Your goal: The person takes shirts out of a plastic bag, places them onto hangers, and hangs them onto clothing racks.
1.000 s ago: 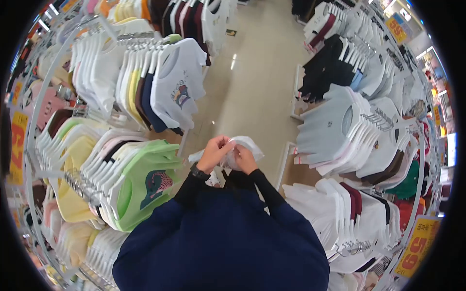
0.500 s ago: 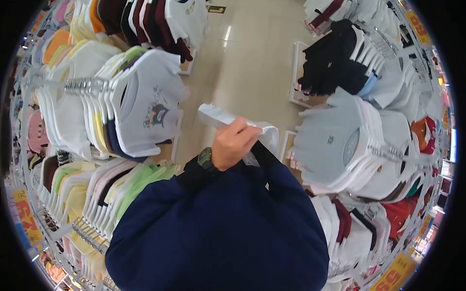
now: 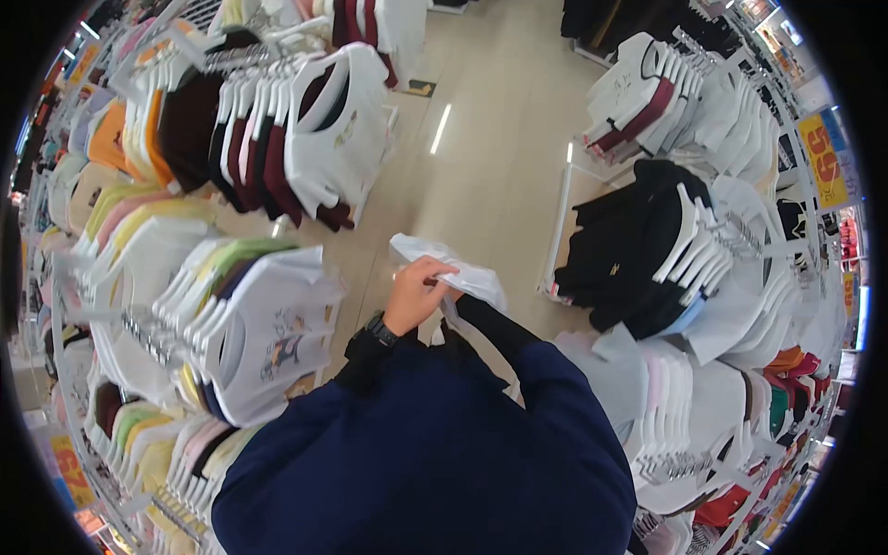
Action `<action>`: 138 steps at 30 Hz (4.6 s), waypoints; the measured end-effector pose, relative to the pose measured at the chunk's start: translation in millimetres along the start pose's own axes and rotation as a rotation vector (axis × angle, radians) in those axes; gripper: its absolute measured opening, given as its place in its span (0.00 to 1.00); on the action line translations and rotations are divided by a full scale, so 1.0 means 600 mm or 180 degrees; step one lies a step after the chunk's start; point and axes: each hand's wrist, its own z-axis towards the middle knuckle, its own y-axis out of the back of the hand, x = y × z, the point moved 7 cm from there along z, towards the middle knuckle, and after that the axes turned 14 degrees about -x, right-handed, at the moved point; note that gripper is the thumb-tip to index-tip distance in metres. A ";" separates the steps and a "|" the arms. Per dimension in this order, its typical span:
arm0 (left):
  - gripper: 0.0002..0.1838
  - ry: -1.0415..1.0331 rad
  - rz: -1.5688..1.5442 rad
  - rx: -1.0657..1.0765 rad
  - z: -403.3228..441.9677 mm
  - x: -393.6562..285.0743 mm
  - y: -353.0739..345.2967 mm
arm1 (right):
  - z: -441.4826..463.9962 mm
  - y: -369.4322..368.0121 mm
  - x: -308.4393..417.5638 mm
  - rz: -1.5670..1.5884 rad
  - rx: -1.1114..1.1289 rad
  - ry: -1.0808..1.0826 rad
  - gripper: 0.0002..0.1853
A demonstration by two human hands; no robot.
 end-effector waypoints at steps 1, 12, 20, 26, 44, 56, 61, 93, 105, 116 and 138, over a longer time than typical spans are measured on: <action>0.11 -0.0016 -0.0071 0.0056 0.027 0.007 -0.008 | 0.036 0.012 -0.002 -0.0004 -0.0012 -0.0014 0.26; 0.12 0.2028 -0.1753 0.0582 0.391 0.080 -0.023 | 0.369 0.078 -0.028 -0.0055 0.0088 -0.1058 0.23; 0.14 0.1805 -0.1482 0.0344 0.613 0.259 -0.105 | 0.585 0.116 0.006 -0.0866 -0.0442 0.0241 0.16; 0.17 0.2380 -0.1609 -0.0233 0.805 0.363 -0.155 | 0.713 0.265 0.013 -0.1294 -0.0543 0.1306 0.23; 0.20 0.1649 -0.0873 0.0423 1.251 0.345 -0.293 | 1.214 0.717 -0.121 0.4374 -0.1637 -0.0445 0.22; 0.31 0.0574 -0.1278 -0.0079 1.645 0.210 -0.389 | 1.671 0.787 -0.138 0.2795 -0.1807 0.0453 0.16; 0.22 -0.0118 -0.0035 -0.0160 1.794 0.220 -0.391 | 1.816 0.774 -0.120 0.2728 -0.1223 0.0395 0.18; 0.21 0.1753 -0.1548 -0.2591 2.379 0.486 0.059 | 2.656 0.264 0.104 0.4376 0.3460 -0.2170 0.22; 0.29 0.1335 -0.1799 -0.2719 2.522 0.557 0.355 | 2.819 -0.015 0.248 0.1681 0.2897 -0.0725 0.23; 0.19 0.1031 0.1703 -0.3950 2.528 0.559 0.599 | 2.831 -0.121 0.663 0.1364 0.2394 0.2425 0.27; 0.18 0.0466 0.0997 -0.6896 2.427 0.557 1.181 | 2.890 -0.763 1.130 0.1121 0.6090 0.1369 0.14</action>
